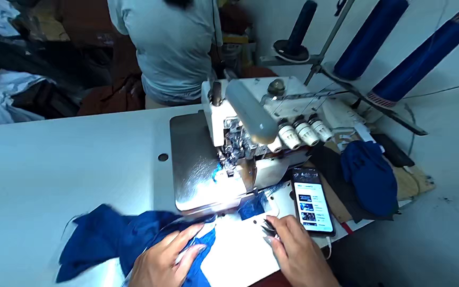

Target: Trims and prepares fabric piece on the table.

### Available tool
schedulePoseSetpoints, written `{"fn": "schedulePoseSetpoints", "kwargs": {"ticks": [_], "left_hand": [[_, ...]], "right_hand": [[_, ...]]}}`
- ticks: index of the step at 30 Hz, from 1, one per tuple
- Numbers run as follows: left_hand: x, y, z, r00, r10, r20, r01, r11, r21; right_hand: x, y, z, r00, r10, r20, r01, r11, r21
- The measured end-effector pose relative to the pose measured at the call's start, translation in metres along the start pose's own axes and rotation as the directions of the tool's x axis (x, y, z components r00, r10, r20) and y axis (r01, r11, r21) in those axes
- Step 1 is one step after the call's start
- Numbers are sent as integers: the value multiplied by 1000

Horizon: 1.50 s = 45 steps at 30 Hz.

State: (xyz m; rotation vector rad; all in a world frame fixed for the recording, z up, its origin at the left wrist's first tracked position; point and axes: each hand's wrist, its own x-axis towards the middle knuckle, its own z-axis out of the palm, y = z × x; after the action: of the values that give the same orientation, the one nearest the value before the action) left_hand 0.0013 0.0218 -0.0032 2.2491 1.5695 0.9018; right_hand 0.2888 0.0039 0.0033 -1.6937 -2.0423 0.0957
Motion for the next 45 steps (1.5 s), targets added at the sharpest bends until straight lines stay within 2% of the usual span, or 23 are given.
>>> {"fn": "schedulePoseSetpoints", "kwargs": {"ticks": [3,5,8,11,14,16,18,22,24,27,28,29,33,34,36,38,39,40,41,42,43,44,45], "left_hand": [[2,6,-10,996,-20,92,23,999,-34],[3,7,-9,995,-16,103,19,999,-34],[2,5,-7,994,-18,107,21,999,-26],[1,5,-6,994,-17,109,19,1000,-11],[-1,4,-4,996,-29,88,28,1000,13],[-3,5,-3,997,-43,67,43,999,10],[-2,4,-3,996,-40,79,39,999,10],[2,8,-7,993,-59,105,60,998,-10],[4,17,-11,989,-103,104,104,994,-9],[0,3,-4,995,-37,97,41,999,-33],[0,1,-3,995,-27,94,30,999,-36],[0,0,-3,995,-25,96,29,999,-39],[0,2,-5,995,-33,92,36,999,-37],[0,2,-5,995,-32,92,36,999,-36],[-1,1,-5,995,-35,90,38,999,-32],[-2,2,-4,997,-40,67,41,999,-5],[-3,3,-2,998,-42,42,41,999,13],[-4,3,-1,999,-41,8,41,999,32],[-3,3,2,999,-37,-31,38,998,54],[-3,3,5,997,-34,-67,39,997,70],[-3,1,9,995,-31,-98,39,996,86],[-3,0,11,992,-25,-121,36,995,92],[-3,-2,12,991,-20,-136,32,996,83]], "right_hand": [[-1,-5,-4,1000,0,10,0,998,-55],[5,-9,-13,1000,3,28,-1,999,-39],[30,-6,-14,992,-16,-128,9,998,-61],[62,-5,-17,982,143,-122,-160,977,-144],[86,-6,-23,929,365,56,-343,910,-233],[95,-2,-20,899,420,119,-381,888,-257],[96,6,-12,918,387,84,-361,905,-226],[88,21,5,961,199,-192,-230,961,-151],[78,11,3,970,108,-217,-127,989,-80],[53,-26,0,999,-48,-4,47,962,268],[46,-36,4,991,-119,65,89,930,357],[41,-44,10,982,-163,99,116,923,366],[46,-57,31,996,-80,42,80,997,10],[50,-59,33,997,-49,68,55,994,-89],[62,-61,27,969,40,244,9,980,-196],[77,-66,7,832,164,531,-79,981,-178],[79,-67,-2,794,191,577,-116,979,-165],[75,-67,-6,838,176,517,-117,982,-146],[66,-64,-2,935,91,342,-49,990,-130],[57,-60,4,987,-25,162,46,991,-125],[51,-57,12,990,-130,53,135,985,-111],[48,-56,18,979,-201,30,203,977,-69],[46,-57,23,970,-230,80,233,972,-37]]}}
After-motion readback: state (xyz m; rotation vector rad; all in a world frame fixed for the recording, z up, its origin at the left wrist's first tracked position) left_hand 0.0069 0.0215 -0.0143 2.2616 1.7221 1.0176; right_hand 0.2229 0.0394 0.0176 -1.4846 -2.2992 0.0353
